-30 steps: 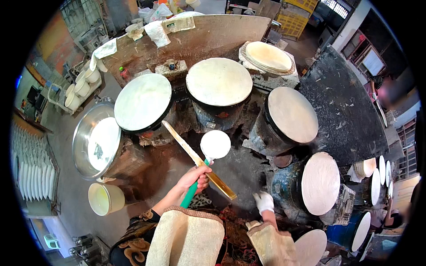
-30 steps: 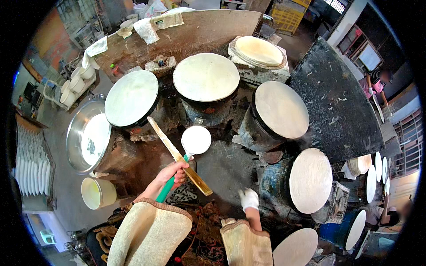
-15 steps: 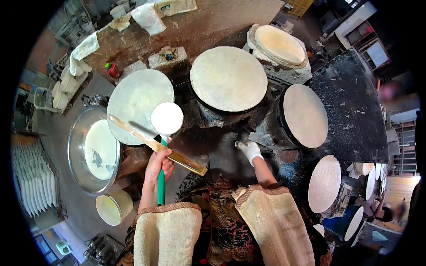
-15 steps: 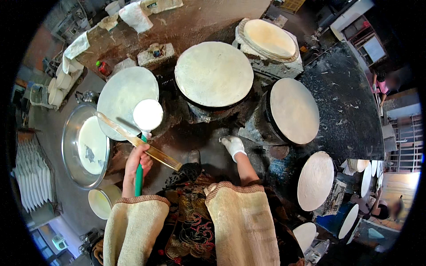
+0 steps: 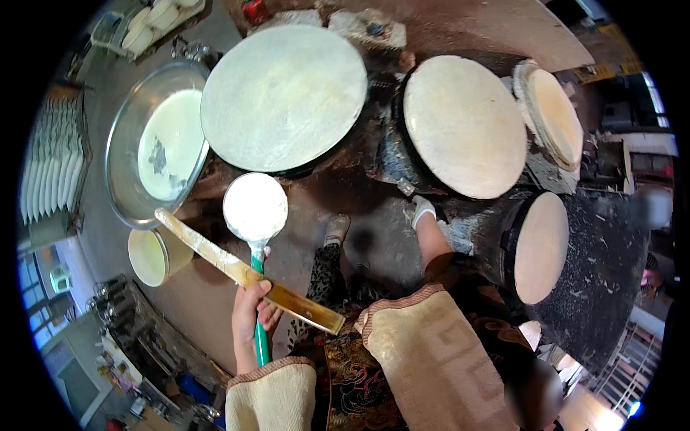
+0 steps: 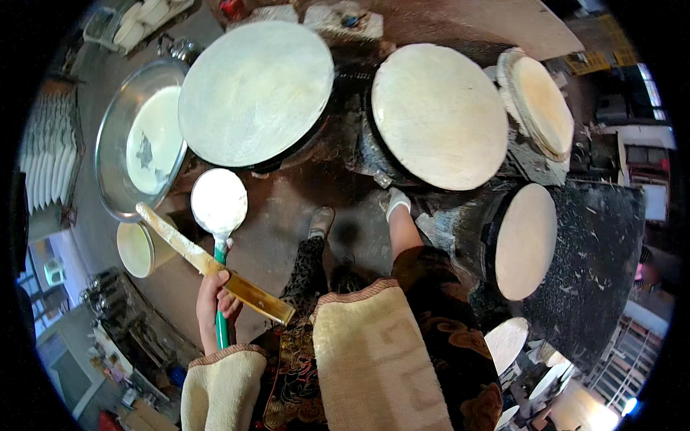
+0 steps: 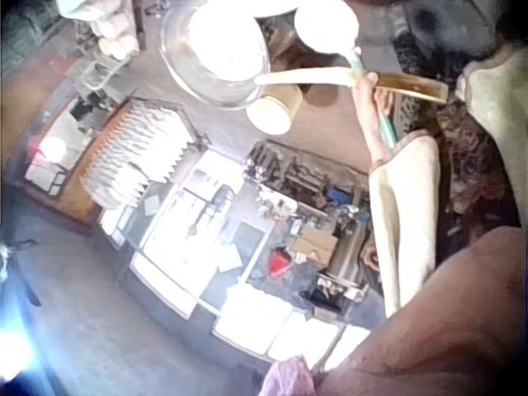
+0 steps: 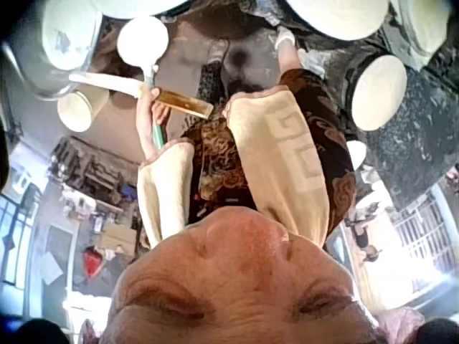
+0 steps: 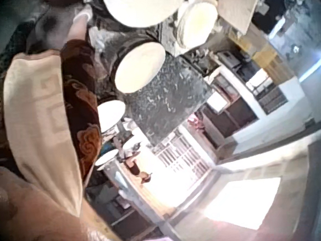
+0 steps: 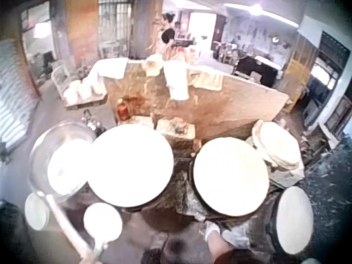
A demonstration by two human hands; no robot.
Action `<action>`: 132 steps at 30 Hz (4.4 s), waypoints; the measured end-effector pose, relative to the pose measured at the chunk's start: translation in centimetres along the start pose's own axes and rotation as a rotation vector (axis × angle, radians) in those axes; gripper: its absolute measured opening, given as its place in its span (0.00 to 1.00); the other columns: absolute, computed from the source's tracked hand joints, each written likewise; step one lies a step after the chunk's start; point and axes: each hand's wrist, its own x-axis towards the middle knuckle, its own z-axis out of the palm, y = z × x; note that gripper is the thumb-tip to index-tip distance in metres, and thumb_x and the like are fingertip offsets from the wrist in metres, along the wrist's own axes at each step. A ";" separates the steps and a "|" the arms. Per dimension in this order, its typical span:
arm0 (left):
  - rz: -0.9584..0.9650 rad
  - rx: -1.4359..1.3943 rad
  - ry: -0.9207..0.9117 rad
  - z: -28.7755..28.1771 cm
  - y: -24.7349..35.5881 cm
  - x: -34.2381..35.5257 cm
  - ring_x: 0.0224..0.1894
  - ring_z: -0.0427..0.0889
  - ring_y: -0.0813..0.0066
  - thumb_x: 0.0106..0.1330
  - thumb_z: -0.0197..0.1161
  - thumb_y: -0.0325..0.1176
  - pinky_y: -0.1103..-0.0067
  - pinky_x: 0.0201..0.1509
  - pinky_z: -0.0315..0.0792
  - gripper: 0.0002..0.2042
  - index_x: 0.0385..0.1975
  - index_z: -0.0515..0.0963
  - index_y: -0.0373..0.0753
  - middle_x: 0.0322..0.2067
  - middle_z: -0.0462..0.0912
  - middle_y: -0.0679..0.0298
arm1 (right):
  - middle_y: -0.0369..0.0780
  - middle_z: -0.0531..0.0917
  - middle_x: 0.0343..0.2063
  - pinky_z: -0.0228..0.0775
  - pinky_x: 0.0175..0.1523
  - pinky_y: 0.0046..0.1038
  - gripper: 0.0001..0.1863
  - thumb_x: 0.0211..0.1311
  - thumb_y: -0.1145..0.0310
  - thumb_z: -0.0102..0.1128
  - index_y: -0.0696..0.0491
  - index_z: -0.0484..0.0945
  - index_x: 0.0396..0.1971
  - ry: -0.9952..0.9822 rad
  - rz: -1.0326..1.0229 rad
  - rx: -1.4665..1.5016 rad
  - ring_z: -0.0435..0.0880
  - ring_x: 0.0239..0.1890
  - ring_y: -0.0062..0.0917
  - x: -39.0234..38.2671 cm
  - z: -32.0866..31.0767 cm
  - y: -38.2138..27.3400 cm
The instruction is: The person ladles white batter onto a hot circular griddle and uses a wooden spreader to distribute it into a thin, round crepe. They repeatedly scoop batter from a large metal bowl, pour it onto the cooking surface, and spread it evenly. Finished crepes are stacked on a nearby surface.
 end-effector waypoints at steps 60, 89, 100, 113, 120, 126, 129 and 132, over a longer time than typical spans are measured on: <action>-0.074 -0.161 -0.122 16.4 -0.8 4.7 0.05 0.60 0.87 0.61 0.52 0.25 0.88 0.05 0.59 0.13 0.47 0.67 0.38 0.09 0.60 0.76 | 0.46 0.74 0.53 0.63 0.60 0.31 0.32 0.47 0.68 0.60 0.45 0.68 0.58 -0.351 -1.647 -1.614 0.72 0.55 0.38 -19.2 8.1 -40.5; -0.020 -0.097 -0.112 20.3 -1.4 4.4 0.06 0.60 0.88 0.61 0.51 0.24 0.89 0.06 0.58 0.19 0.53 0.64 0.36 0.08 0.59 0.75 | 0.37 0.83 0.32 0.71 0.43 0.20 0.11 0.51 0.71 0.63 0.59 0.79 0.35 -0.881 -1.240 -0.969 0.79 0.34 0.18 -24.6 -0.1 -43.2; -0.026 -0.048 -0.255 21.6 -0.5 5.6 0.06 0.60 0.89 0.62 0.50 0.24 0.90 0.07 0.58 0.21 0.56 0.63 0.35 0.10 0.60 0.76 | 0.35 0.81 0.28 0.70 0.37 0.19 0.14 0.52 0.68 0.65 0.61 0.79 0.37 -0.448 -1.546 -0.648 0.76 0.30 0.15 -35.4 -14.7 -42.7; -0.111 0.053 -0.378 25.0 -1.4 7.3 0.06 0.59 0.88 0.62 0.51 0.25 0.89 0.07 0.56 0.22 0.57 0.62 0.37 0.10 0.59 0.75 | 0.40 0.82 0.36 0.71 0.47 0.26 0.10 0.53 0.69 0.61 0.52 0.81 0.37 0.663 -2.328 -0.675 0.81 0.40 0.30 -31.8 -22.2 -55.9; -0.161 0.128 -0.322 27.6 -1.8 7.8 0.06 0.59 0.86 0.61 0.50 0.25 0.87 0.07 0.56 0.21 0.57 0.63 0.39 0.09 0.60 0.75 | 0.34 0.79 0.39 0.72 0.41 0.31 0.08 0.53 0.61 0.60 0.44 0.82 0.34 0.901 -2.161 -1.006 0.78 0.39 0.29 -15.9 -20.8 -49.6; -0.132 0.248 -0.339 27.7 -1.9 8.4 0.07 0.58 0.88 0.64 0.50 0.28 0.88 0.06 0.57 0.24 0.61 0.60 0.40 0.10 0.59 0.77 | 0.29 0.78 0.43 0.58 0.59 0.36 0.10 0.56 0.53 0.56 0.35 0.83 0.35 0.872 -1.528 -1.068 0.73 0.49 0.27 -3.9 -16.5 -43.7; -0.133 0.280 -0.366 27.9 -1.8 8.3 0.07 0.58 0.88 0.63 0.50 0.28 0.88 0.07 0.57 0.24 0.62 0.60 0.40 0.10 0.58 0.77 | 0.31 0.79 0.41 0.56 0.60 0.36 0.10 0.55 0.55 0.57 0.38 0.83 0.33 0.914 -1.514 -0.995 0.72 0.50 0.27 -3.7 -15.7 -42.9; -0.146 0.278 -0.308 28.4 -1.9 8.0 0.06 0.58 0.86 0.62 0.51 0.27 0.87 0.06 0.57 0.23 0.59 0.63 0.40 0.09 0.57 0.76 | 0.32 0.79 0.41 0.57 0.58 0.36 0.10 0.54 0.58 0.55 0.39 0.83 0.33 0.968 -1.486 -1.060 0.72 0.50 0.27 -4.7 -16.0 -42.7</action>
